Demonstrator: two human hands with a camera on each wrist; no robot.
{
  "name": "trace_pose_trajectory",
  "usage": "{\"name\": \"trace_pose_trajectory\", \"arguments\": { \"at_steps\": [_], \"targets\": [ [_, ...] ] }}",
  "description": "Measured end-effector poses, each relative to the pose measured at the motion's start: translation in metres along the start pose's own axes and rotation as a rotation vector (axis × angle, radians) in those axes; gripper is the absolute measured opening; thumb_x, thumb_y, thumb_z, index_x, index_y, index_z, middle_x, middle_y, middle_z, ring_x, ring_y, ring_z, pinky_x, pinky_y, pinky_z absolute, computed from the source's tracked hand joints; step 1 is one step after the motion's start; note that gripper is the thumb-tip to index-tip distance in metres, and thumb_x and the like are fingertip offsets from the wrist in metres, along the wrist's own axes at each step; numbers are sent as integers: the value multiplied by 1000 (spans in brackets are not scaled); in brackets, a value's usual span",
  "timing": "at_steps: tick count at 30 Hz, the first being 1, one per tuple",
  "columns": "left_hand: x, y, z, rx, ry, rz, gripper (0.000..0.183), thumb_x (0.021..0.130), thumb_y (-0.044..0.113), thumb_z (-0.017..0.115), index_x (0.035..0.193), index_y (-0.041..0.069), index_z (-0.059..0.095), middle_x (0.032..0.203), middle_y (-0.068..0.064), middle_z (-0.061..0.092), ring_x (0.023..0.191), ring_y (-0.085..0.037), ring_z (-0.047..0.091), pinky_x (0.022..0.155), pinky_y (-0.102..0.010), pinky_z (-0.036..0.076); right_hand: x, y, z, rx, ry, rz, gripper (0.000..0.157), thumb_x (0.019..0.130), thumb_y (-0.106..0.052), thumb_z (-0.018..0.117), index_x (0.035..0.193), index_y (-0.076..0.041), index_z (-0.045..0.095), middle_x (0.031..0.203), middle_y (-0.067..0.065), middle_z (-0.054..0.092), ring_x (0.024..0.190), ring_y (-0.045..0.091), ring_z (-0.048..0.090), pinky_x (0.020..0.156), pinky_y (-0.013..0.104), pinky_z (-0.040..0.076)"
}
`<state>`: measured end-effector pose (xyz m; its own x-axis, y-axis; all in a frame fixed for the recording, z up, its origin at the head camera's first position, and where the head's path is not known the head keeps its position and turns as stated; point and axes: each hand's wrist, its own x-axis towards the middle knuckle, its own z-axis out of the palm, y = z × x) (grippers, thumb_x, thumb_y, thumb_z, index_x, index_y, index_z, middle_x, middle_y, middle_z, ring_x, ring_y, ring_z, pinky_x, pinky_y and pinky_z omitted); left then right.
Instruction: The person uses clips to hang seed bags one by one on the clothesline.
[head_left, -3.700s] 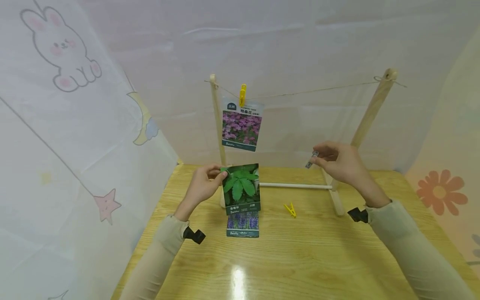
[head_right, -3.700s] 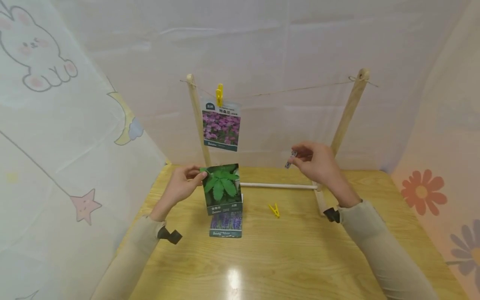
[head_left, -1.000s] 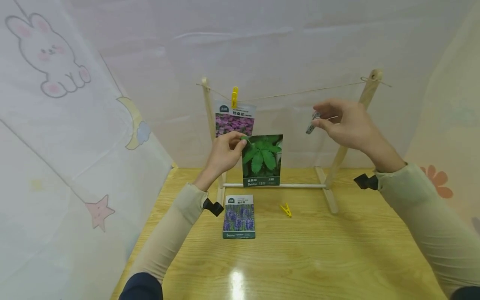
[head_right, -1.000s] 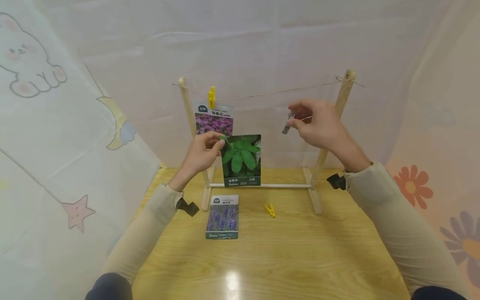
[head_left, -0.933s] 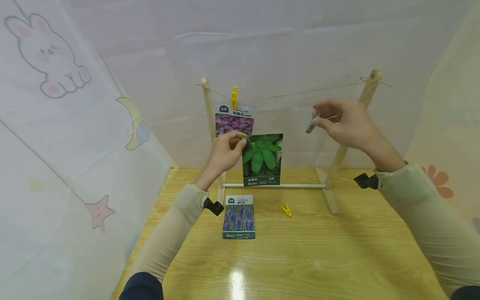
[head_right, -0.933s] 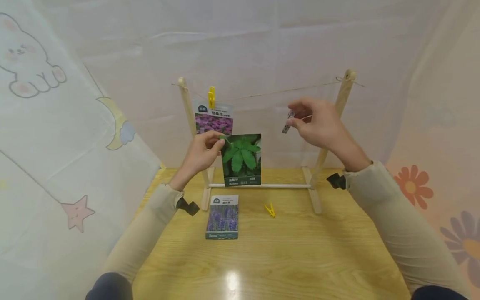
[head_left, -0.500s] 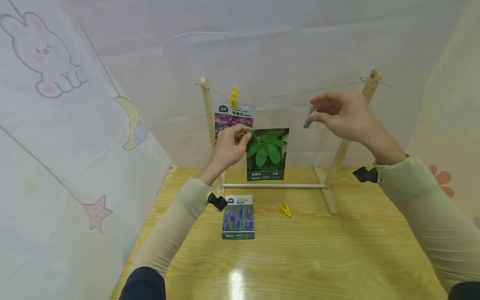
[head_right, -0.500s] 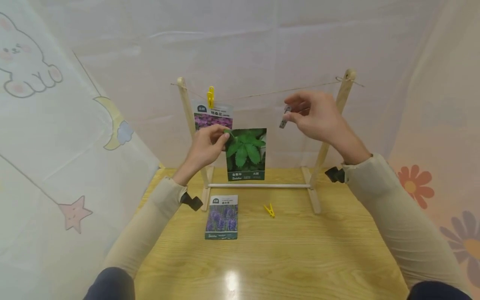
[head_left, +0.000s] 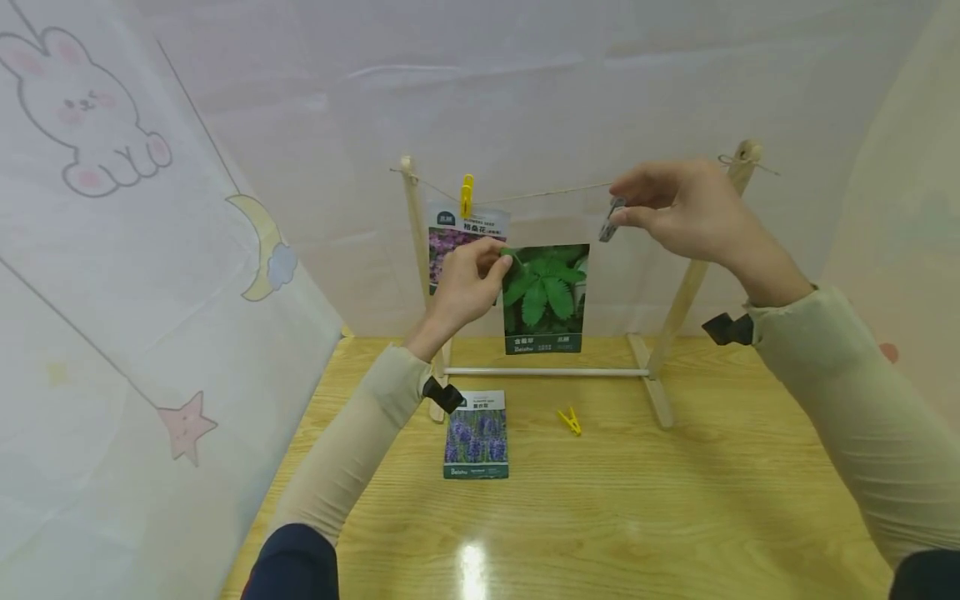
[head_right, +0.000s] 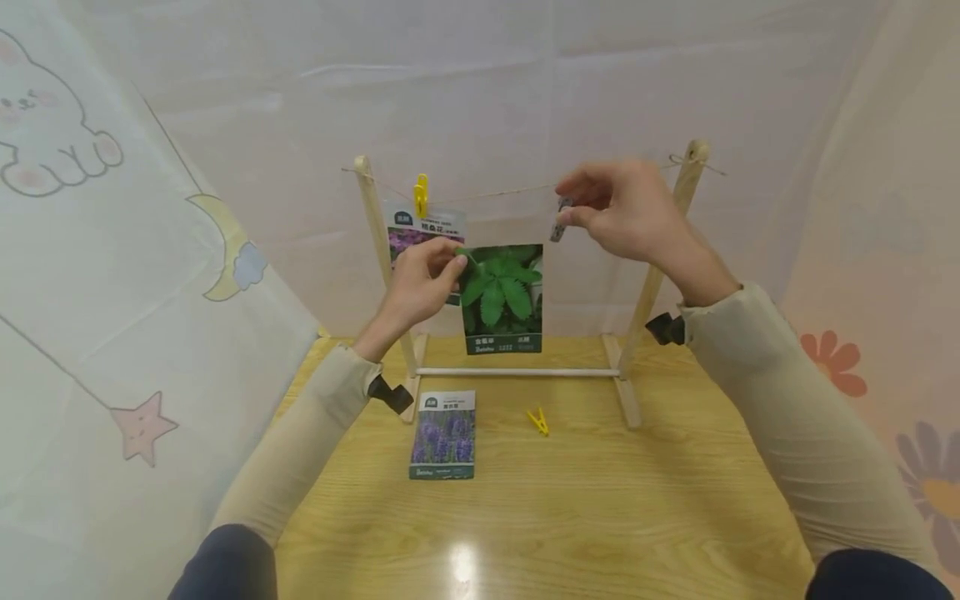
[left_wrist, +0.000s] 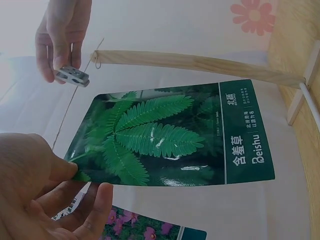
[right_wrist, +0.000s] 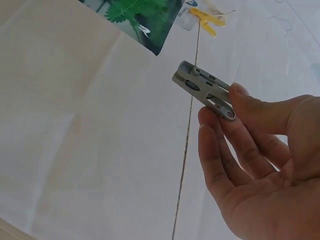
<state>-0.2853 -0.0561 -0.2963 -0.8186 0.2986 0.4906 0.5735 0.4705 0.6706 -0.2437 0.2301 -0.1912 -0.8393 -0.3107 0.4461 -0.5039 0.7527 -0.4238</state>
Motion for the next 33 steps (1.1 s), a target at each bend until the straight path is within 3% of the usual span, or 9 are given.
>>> {"name": "trace_pose_trajectory", "arguments": {
  "at_steps": [9, 24, 33],
  "targets": [
    [10, 6, 2, -4, 19, 11, 22, 102, 17, 60, 118, 8, 70, 103, -6, 76, 84, -13, 70, 77, -31, 56, 9, -9, -5, 26, 3, 43, 22, 93, -21, 74, 112, -9, 74, 103, 10, 75, 80, 3, 65, 69, 16, 48],
    [16, 9, 0, -6, 26, -32, 23, 103, 21, 59, 120, 10, 69, 108, -6, 75, 91, -13, 69, 81, -32, 56, 29, -19, -10, -37, 41, -30, 12, 92, -15, 75, 101, -7, 77, 92, 10, 77, 72, -4, 64, 62, 13, 47],
    [23, 15, 2, -21, 32, -30, 25, 103, 19, 59, 123, 8, 68, 108, -7, 75, 88, -13, 68, 78, -30, 55, 37, -23, -12, -32, -6, -23, 12, 94, -14, 72, 104, -9, 76, 96, 8, 76, 76, 4, 65, 59, 19, 45]
  ]
}}
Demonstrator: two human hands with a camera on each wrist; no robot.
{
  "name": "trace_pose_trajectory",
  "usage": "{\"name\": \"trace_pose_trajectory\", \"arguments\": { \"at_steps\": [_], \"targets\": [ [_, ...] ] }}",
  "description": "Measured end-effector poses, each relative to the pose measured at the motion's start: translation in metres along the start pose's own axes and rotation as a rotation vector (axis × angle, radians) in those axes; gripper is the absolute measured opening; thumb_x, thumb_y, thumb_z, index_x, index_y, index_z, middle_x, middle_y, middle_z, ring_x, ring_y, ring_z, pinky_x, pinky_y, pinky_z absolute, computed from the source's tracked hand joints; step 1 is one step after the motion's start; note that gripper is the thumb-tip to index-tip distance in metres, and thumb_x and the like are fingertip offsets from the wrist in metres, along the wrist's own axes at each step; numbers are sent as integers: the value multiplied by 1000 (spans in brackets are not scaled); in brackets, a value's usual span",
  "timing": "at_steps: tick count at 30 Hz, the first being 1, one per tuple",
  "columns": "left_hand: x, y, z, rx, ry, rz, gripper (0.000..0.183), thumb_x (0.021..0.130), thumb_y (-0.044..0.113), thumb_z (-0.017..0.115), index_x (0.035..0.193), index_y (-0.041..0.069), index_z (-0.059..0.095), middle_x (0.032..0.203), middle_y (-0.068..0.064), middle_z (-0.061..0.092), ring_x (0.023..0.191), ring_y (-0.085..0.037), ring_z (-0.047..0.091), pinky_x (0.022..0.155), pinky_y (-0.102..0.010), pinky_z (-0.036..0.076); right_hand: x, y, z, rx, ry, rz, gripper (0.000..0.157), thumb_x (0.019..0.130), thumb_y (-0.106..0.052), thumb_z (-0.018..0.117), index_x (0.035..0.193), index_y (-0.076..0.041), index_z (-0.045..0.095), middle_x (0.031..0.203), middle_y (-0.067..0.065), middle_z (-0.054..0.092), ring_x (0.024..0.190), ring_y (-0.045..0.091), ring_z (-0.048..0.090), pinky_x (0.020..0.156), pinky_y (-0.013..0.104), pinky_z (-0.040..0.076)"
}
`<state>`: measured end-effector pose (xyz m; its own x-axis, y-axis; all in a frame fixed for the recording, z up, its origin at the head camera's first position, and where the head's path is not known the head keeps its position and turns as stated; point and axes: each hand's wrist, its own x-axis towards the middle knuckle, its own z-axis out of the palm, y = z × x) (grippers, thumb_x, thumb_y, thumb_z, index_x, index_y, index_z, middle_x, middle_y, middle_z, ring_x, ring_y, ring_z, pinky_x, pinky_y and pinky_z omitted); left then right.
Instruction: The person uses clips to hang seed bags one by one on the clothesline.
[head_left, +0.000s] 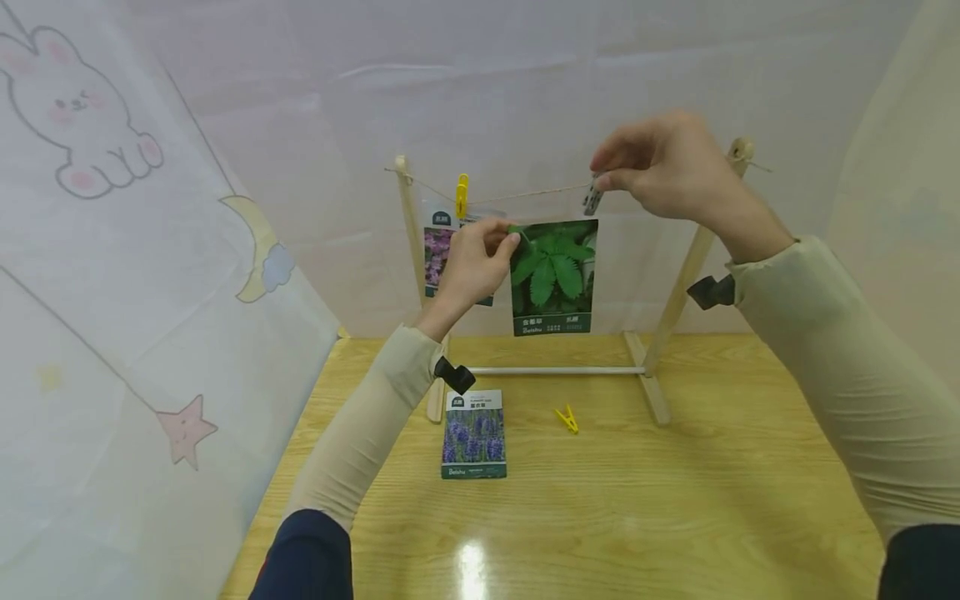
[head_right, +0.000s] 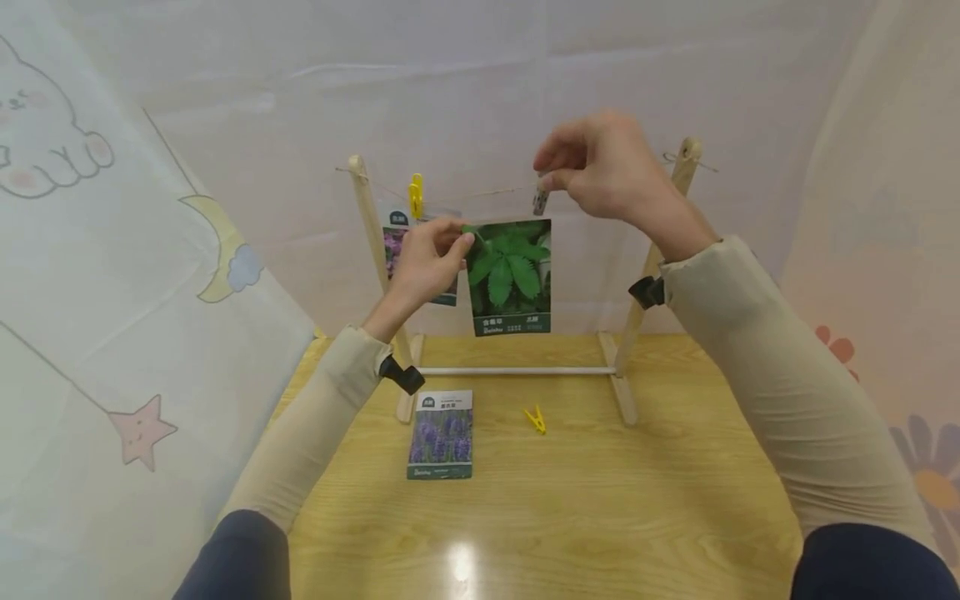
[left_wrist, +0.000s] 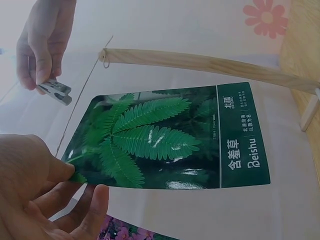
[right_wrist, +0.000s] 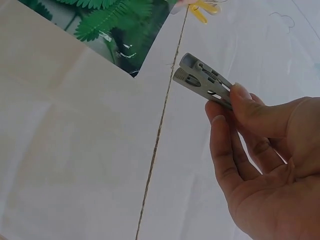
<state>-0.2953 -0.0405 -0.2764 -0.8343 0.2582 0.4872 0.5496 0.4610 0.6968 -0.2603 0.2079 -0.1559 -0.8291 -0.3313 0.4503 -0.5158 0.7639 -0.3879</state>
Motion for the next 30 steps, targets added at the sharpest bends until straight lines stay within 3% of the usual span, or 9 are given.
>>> {"name": "trace_pose_trajectory", "arguments": {
  "at_steps": [11, 17, 24, 30],
  "targets": [
    [8, 4, 4, 6, 10, 55, 25, 103, 18, 58, 122, 6, 68, 109, -8, 74, 91, -15, 69, 79, -29, 55, 9, -4, -3, -46, -27, -19, 17, 98, -19, 66, 110, -9, 73, 101, 6, 75, 84, 9, 65, 69, 25, 45],
    [8, 9, 6, 20, 29, 80, 25, 103, 19, 58, 123, 6, 68, 108, -9, 74, 90, -15, 70, 79, -29, 56, 18, -2, -5, -75, -14, -36, 18, 97, -20, 68, 109, -9, 75, 101, 9, 76, 77, -1, 61, 67, 21, 45],
    [11, 13, 9, 8, 32, 79, 23, 103, 18, 58, 120, 7, 68, 106, -7, 75, 87, -12, 69, 77, -27, 55, 24, 0, -7, -52, 21, -50, 19, 97, -21, 68, 108, -7, 75, 98, 8, 75, 76, 6, 62, 64, 23, 45],
    [13, 15, 10, -1, 31, 73, 23, 103, 17, 58, 120, 6, 69, 104, -7, 75, 85, -12, 68, 75, -27, 55, 28, 2, -7, -21, -9, 12, 22, 98, -23, 66, 113, -9, 74, 104, 8, 73, 82, 11, 63, 68, 28, 44]
  ]
}}
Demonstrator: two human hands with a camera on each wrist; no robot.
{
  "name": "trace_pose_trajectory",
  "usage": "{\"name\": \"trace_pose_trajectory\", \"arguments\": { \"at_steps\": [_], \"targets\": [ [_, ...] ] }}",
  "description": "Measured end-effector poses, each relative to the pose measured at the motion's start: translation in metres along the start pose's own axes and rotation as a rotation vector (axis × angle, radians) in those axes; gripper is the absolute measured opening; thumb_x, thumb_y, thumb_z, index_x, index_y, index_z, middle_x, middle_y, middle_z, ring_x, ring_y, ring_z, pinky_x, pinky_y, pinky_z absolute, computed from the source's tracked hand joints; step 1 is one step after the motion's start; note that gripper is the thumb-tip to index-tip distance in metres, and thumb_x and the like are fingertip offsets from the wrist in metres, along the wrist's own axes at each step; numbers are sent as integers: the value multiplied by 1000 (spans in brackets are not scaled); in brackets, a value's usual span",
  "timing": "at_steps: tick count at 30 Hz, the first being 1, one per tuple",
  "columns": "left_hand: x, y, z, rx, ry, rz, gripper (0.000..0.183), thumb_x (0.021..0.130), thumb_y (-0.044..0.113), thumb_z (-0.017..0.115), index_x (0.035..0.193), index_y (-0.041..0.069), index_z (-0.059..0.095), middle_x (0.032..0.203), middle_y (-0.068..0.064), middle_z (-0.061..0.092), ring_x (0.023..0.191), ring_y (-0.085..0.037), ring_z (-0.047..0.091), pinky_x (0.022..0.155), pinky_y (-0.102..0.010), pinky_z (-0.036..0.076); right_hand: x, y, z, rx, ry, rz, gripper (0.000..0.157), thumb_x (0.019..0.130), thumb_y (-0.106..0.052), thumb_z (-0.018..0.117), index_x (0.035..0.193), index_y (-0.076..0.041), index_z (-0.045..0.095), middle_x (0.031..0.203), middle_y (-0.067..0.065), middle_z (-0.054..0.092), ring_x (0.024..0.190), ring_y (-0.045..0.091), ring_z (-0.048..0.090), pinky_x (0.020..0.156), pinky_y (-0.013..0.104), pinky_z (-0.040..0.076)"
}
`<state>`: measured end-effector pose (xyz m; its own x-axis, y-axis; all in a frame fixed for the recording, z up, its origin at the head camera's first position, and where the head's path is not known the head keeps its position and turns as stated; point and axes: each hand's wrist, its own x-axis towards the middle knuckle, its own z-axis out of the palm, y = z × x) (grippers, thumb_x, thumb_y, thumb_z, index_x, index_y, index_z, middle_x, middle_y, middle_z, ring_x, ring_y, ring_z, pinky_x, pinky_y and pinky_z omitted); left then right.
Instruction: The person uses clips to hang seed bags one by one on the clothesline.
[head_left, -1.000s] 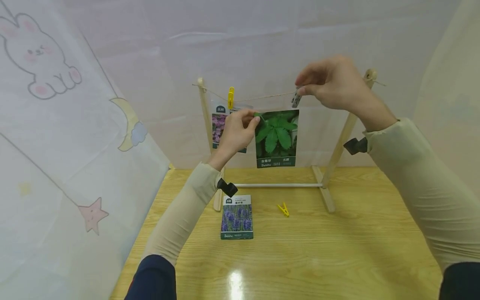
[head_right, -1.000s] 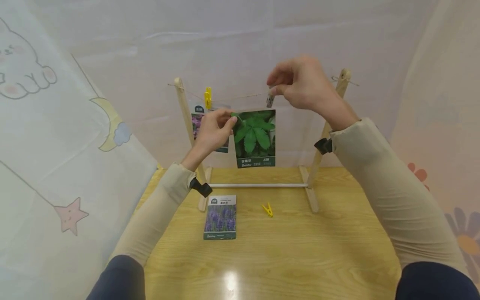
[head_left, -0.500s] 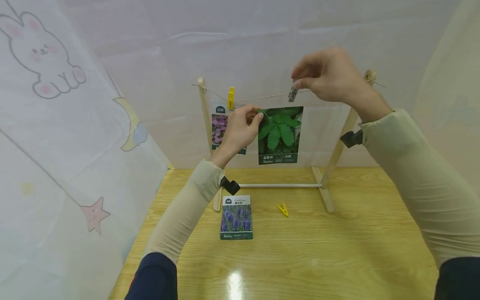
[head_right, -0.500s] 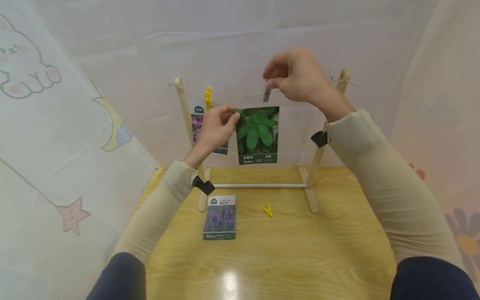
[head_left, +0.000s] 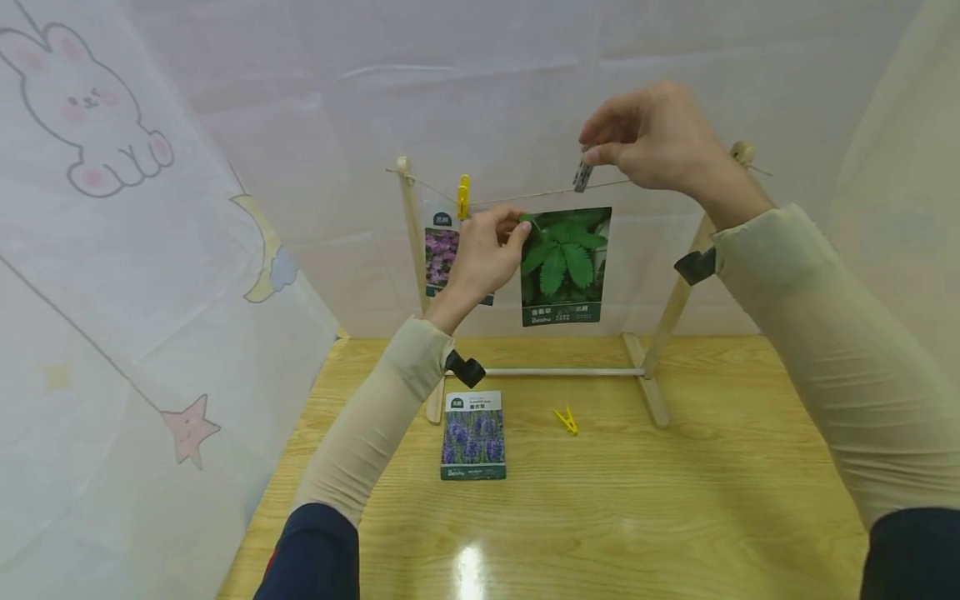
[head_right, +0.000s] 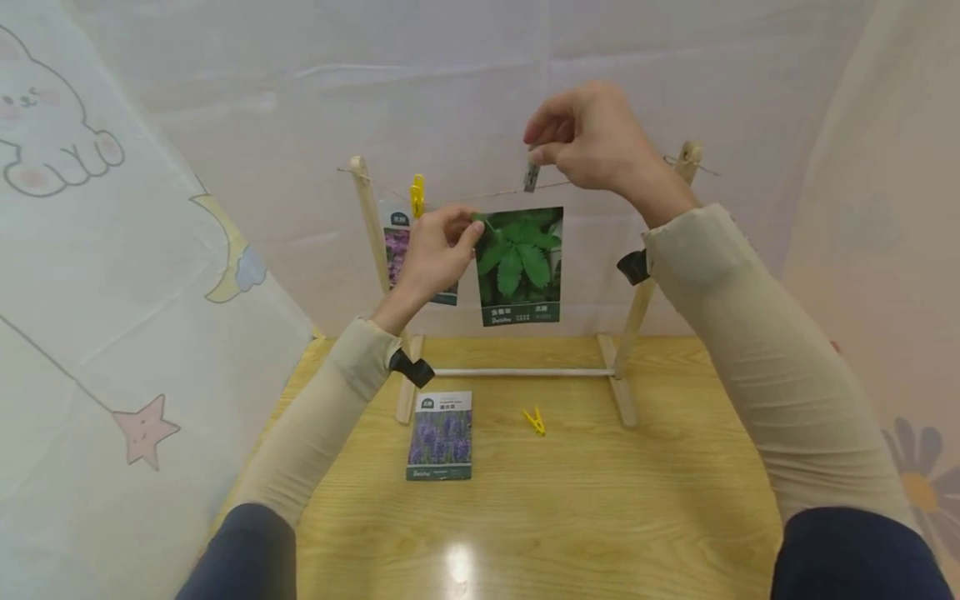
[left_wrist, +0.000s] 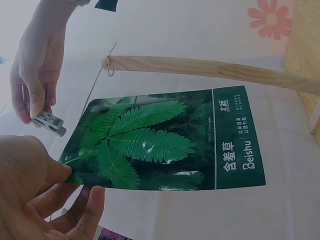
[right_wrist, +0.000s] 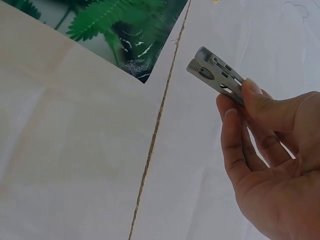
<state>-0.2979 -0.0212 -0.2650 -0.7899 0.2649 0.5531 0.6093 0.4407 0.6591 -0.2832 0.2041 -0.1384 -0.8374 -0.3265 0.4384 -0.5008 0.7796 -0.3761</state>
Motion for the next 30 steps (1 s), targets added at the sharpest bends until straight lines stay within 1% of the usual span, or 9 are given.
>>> {"name": "trace_pose_trajectory", "arguments": {
  "at_steps": [2, 5, 10, 18, 21, 25, 30],
  "targets": [
    [1, 1, 1, -6, -4, -9, 23, 103, 17, 58, 121, 7, 68, 105, -7, 75, 86, -13, 69, 75, -27, 56, 2, 0, 1, 1, -13, 18, 22, 99, -23, 65, 114, -10, 73, 105, 8, 73, 84, 11, 63, 70, 29, 44],
    [2, 2, 2, -7, -5, -15, 23, 103, 17, 59, 121, 7, 68, 106, -8, 75, 88, -14, 70, 76, -27, 57, 4, 1, 2, -16, -27, 25, 21, 100, -21, 63, 116, -10, 72, 106, 6, 73, 86, 11, 64, 70, 30, 43],
    [4, 1, 3, 8, 3, -13, 23, 103, 18, 59, 120, 7, 69, 105, -8, 75, 89, -15, 71, 78, -27, 57, 8, 0, 3, -30, -33, 29, 21, 99, -20, 65, 115, -10, 72, 107, 7, 73, 87, 11, 64, 72, 29, 43],
    [5, -1, 4, 18, 11, -11, 23, 103, 17, 59, 120, 7, 69, 107, -8, 75, 89, -15, 71, 78, -26, 57, 12, 1, 6, -43, -66, 51, 21, 100, -20, 62, 117, -11, 72, 107, 6, 71, 92, 18, 63, 72, 31, 45],
    [5, -1, 4, 18, 11, -11, 23, 103, 17, 58, 120, 7, 68, 107, -8, 75, 88, -15, 71, 77, -26, 57, 13, 0, 8, -38, -74, 55, 22, 100, -21, 62, 117, -11, 72, 108, 8, 71, 93, 20, 63, 72, 32, 45],
    [5, 0, 6, 13, 17, -11, 22, 103, 16, 58, 120, 7, 68, 107, -8, 75, 88, -14, 71, 77, -26, 57, 14, 0, 9, -44, -78, 46, 24, 100, -22, 62, 118, -9, 72, 110, 10, 71, 95, 23, 64, 72, 33, 44],
    [5, 0, 6, 14, 17, -16, 22, 103, 16, 58, 120, 8, 68, 107, -8, 75, 88, -14, 71, 77, -26, 57, 14, 1, 10, -55, -85, 25, 24, 101, -22, 62, 117, -10, 73, 110, 9, 72, 97, 25, 65, 76, 35, 47]
  ]
}}
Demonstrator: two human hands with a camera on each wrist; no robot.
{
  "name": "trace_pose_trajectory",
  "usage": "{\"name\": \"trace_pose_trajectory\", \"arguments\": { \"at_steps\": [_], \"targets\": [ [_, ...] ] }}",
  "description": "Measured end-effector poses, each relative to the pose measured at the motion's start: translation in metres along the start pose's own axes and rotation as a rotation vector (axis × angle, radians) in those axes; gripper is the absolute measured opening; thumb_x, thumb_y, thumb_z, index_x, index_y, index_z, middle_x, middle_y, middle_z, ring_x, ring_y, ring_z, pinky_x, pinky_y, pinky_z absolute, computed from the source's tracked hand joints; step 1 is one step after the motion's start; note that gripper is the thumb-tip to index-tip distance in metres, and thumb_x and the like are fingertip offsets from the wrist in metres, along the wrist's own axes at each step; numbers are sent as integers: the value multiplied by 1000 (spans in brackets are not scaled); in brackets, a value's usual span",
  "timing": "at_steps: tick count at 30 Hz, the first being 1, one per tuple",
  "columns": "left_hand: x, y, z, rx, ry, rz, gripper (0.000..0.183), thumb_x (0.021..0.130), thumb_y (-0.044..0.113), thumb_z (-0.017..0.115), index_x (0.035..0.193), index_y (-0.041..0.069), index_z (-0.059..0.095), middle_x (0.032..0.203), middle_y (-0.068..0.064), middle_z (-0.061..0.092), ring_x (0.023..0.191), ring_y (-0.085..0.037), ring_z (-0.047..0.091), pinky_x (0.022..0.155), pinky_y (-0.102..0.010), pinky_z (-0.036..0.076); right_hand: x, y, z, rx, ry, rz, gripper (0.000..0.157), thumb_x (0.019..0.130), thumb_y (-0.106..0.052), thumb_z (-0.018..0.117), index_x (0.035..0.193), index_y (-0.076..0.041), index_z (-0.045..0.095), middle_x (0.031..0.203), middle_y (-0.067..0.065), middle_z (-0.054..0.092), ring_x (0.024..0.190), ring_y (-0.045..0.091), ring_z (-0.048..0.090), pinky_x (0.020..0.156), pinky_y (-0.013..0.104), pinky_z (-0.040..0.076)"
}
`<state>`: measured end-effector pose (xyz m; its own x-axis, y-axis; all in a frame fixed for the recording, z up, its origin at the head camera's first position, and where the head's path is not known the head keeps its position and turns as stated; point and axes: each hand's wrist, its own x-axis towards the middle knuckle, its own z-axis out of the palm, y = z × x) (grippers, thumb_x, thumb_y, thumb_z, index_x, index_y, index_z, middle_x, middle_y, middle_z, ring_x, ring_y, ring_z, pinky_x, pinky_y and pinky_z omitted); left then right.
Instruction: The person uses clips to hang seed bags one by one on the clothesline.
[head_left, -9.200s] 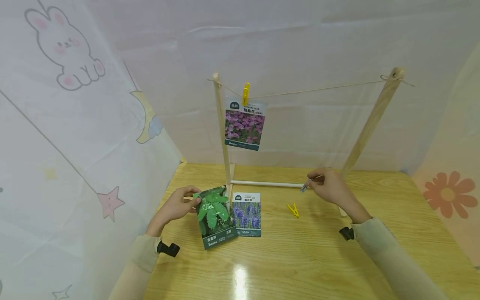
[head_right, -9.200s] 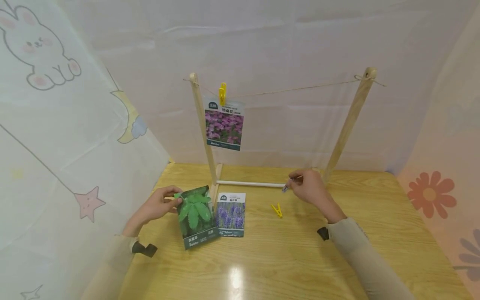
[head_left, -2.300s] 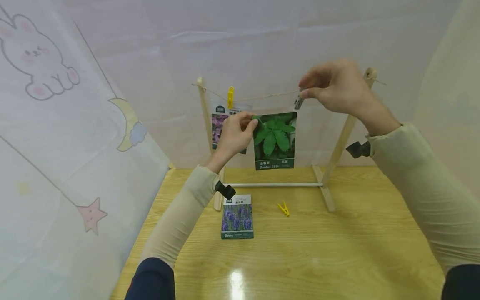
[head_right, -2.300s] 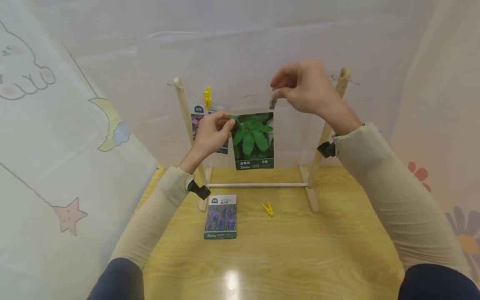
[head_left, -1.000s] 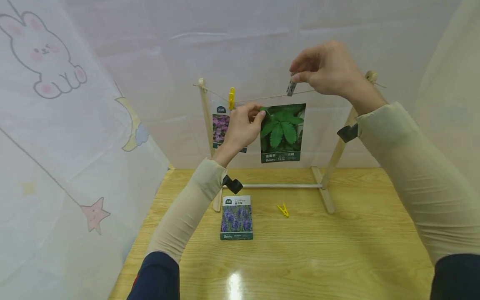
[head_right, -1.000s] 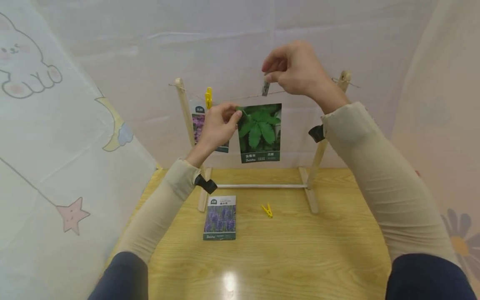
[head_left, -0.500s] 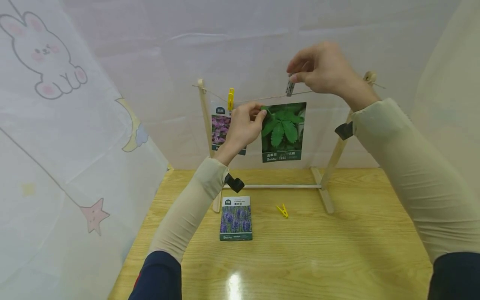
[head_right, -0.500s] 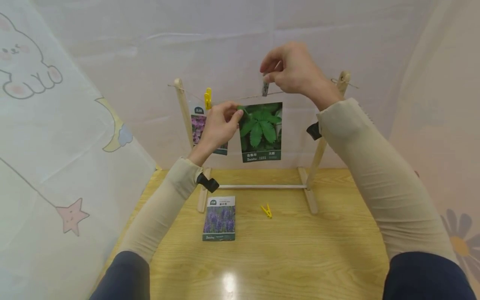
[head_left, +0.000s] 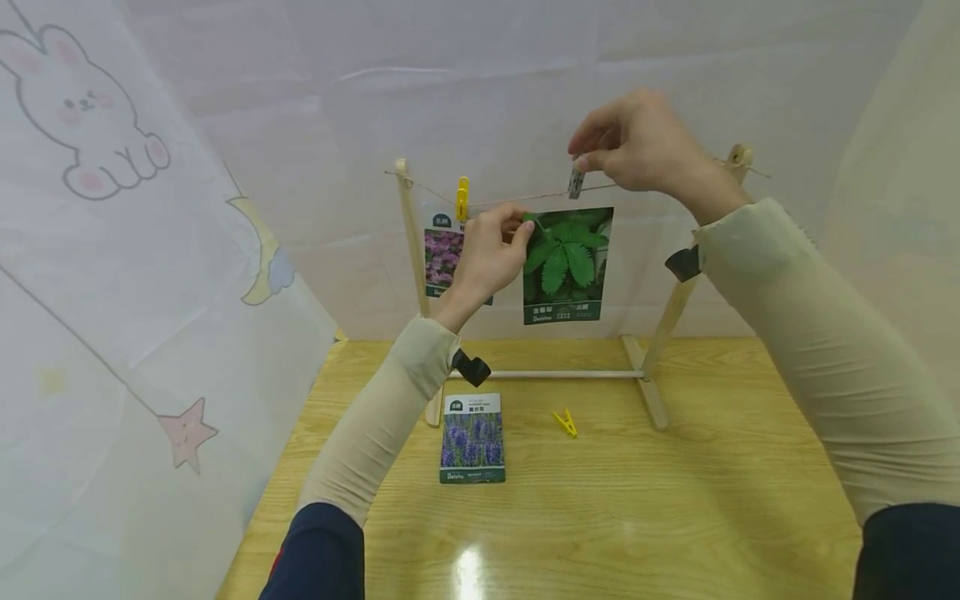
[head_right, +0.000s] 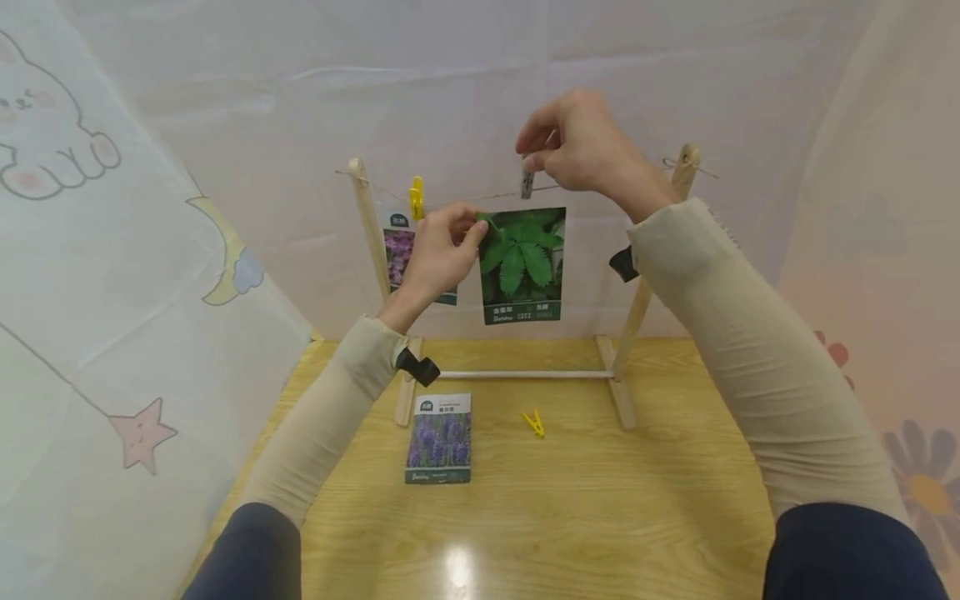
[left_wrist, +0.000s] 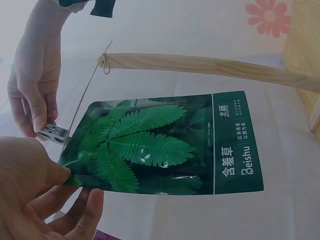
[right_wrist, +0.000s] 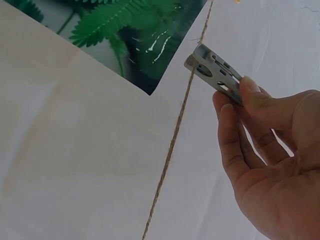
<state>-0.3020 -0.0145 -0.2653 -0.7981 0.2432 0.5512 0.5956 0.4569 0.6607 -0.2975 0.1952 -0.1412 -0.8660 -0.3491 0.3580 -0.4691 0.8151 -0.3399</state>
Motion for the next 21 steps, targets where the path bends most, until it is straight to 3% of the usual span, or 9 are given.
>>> {"name": "trace_pose_trajectory", "arguments": {
  "at_steps": [21],
  "targets": [
    [3, -7, 1, -6, 4, -3, 23, 103, 17, 59, 121, 8, 69, 105, -6, 75, 86, -11, 70, 76, -26, 57, 1, -1, 2, 37, -73, 18, 25, 98, -23, 66, 118, -11, 73, 114, 11, 73, 101, 25, 67, 77, 36, 49]
  ]
}}
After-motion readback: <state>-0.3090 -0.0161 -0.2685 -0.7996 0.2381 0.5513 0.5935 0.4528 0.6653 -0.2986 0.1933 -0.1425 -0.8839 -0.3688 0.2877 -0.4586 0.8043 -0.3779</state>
